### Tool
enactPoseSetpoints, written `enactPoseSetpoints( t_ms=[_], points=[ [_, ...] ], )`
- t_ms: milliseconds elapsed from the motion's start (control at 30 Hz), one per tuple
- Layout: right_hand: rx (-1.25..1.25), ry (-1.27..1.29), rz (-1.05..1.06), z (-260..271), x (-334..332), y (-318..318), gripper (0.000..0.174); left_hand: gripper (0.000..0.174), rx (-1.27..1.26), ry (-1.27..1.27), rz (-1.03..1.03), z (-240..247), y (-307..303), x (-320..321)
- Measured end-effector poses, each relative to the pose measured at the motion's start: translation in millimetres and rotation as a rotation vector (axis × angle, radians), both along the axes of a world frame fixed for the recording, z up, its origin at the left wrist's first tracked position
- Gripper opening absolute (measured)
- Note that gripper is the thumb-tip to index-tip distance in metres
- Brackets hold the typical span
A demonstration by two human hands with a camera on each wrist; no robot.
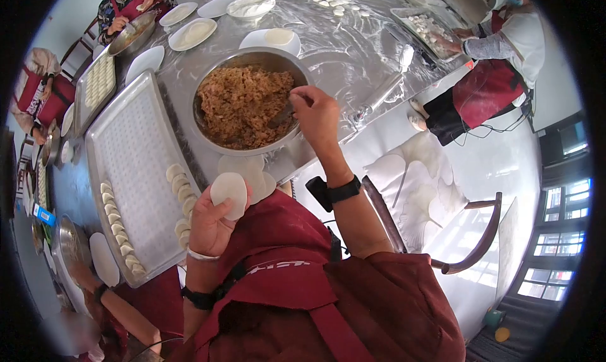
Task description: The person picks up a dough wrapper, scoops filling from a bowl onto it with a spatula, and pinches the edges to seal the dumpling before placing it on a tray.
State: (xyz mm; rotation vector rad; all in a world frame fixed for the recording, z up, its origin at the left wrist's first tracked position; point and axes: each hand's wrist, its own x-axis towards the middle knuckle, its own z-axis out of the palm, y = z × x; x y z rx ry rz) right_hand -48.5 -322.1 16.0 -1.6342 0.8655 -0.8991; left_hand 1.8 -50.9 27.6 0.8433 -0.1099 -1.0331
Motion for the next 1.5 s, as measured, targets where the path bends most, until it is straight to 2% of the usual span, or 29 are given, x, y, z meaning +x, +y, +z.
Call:
enactPoseSetpoints(
  t_ms=[100, 200, 300, 433, 533, 733, 833, 1233, 1500],
  points=[
    [-0.165, 0.097, 0.138, -11.8, 4.4, 5.1, 0.015, 0.043, 0.011, -0.016, 0.018, 2.6, 0.0, 0.9],
    [-0.355, 0.192, 0.192, -11.6, 2.2, 4.9, 0.016, 0.043, 0.043, 0.001, 0.002, 4.7, 2.1, 3.2],
    [-0.156, 0.081, 0.068, 2.7, -8.9, 7.4, 0.017, 0.043, 0.049, 0.006, -0.015, 2.2, 6.3, 6.9],
    [-0.169, 0.025, -0.127, 4.8, -8.7, -6.6, 0.017, 0.042, 0.02, 0.018, 0.017, -3.0, 5.3, 6.8],
    [-0.322, 0.084, -0.127, -9.3, -0.5, -16.1, 0.016, 0.041, -0.013, 0.048, 0.018, -2.4, 3.3, 5.3],
    [-0.357, 0.139, -0.046, -26.8, 18.5, -15.4, 0.016, 0.042, 0.0, 0.038, 0.046, -3.7, 8.3, 7.2],
    [-0.183, 0.131, -0.016, -18.5, 20.1, -7.4, 0.017, 0.042, 0.001, 0.039, 0.053, -5.4, 8.9, 7.5],
    [0.329, -0.17, 0.038, -5.1, 18.9, -7.8, 0.017, 0.042, -0.026, 0.029, 0.068, -5.8, 7.3, 6.7],
    [0.572, -0.363, 0.044, 6.4, -11.3, 1.9, 0.021, 0.045, -0.178, 0.033, 0.087, -0.6, 0.6, 23.8]
  ],
)
